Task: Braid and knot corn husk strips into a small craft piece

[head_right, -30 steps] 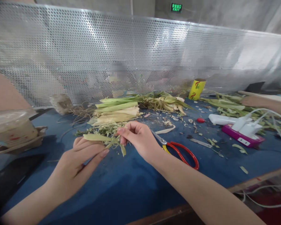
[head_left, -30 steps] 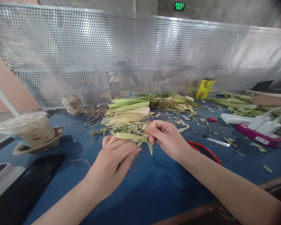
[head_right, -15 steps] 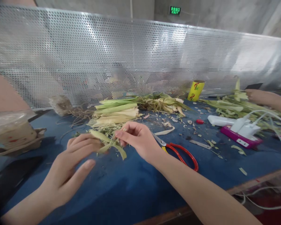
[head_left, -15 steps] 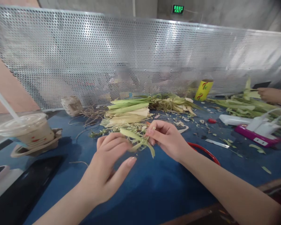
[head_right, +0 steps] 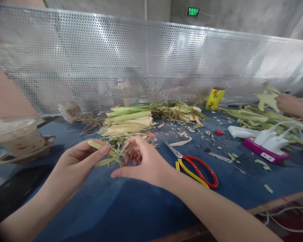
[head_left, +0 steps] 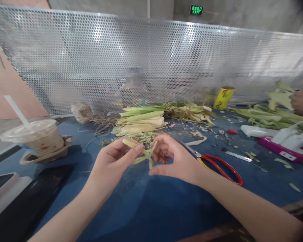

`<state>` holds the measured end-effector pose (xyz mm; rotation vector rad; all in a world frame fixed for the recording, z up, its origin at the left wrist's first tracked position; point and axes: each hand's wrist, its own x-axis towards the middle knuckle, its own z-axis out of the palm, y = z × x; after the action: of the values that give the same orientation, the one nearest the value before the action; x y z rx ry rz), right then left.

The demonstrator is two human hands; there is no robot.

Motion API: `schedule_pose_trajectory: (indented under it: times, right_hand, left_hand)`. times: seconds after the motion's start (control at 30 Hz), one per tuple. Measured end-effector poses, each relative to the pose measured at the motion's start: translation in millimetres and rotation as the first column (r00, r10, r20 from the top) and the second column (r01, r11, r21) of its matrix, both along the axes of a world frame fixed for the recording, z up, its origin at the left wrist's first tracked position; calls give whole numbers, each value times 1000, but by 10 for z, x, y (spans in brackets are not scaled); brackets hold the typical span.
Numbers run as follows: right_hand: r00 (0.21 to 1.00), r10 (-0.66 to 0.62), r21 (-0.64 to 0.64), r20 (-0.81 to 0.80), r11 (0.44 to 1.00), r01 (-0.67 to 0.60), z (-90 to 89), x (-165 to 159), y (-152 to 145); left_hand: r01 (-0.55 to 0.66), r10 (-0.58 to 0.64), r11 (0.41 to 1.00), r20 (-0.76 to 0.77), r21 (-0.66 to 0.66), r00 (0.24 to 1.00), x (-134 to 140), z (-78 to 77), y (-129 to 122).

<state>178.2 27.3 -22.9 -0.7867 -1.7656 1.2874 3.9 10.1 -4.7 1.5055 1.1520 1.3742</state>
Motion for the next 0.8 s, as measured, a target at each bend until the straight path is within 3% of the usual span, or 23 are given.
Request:
schedule_pose_trajectory:
  times: [0.07, 0.13, 0.3, 0.37, 0.47, 0.57, 0.67, 0.8]
  right_hand:
    - [985, -92, 137, 144, 988, 72, 1, -12, -29]
    - [968, -137, 193, 212, 976, 96, 7, -22, -41]
    - [981, -74, 21, 180, 997, 71, 7, -36, -15]
    - [983, -55, 10, 178, 998, 54, -5, -42, -16]
    - [972, -87, 193, 218, 980, 44, -18, -51, -38]
    - [960, -100, 404, 262, 915, -15, -16, -44, -59]
    - [961, -69, 462, 268, 884, -66, -6, -25, -59]
    - [964, -14, 450, 264, 886, -111, 0, -1, -36]
  left_hand:
    - [8, -7, 999, 30, -43, 1000, -13, 0, 0]
    - [30, -26, 997, 53, -67, 998, -23, 0, 2]
    - [17, 0, 996, 185, -91, 983, -13, 0, 11]
    - [6, 18, 994, 225, -106, 974, 2, 1, 10]
    - [34, -5, 993, 249, -111, 969, 14, -4, 4]
    - [62, -38, 993, 229, -98, 973, -8, -20, 10]
    - [39, -25, 997, 182, -72, 983, -48, -34, 33]
    - [23, -13, 997, 140, -71, 990, -87, -25, 61]
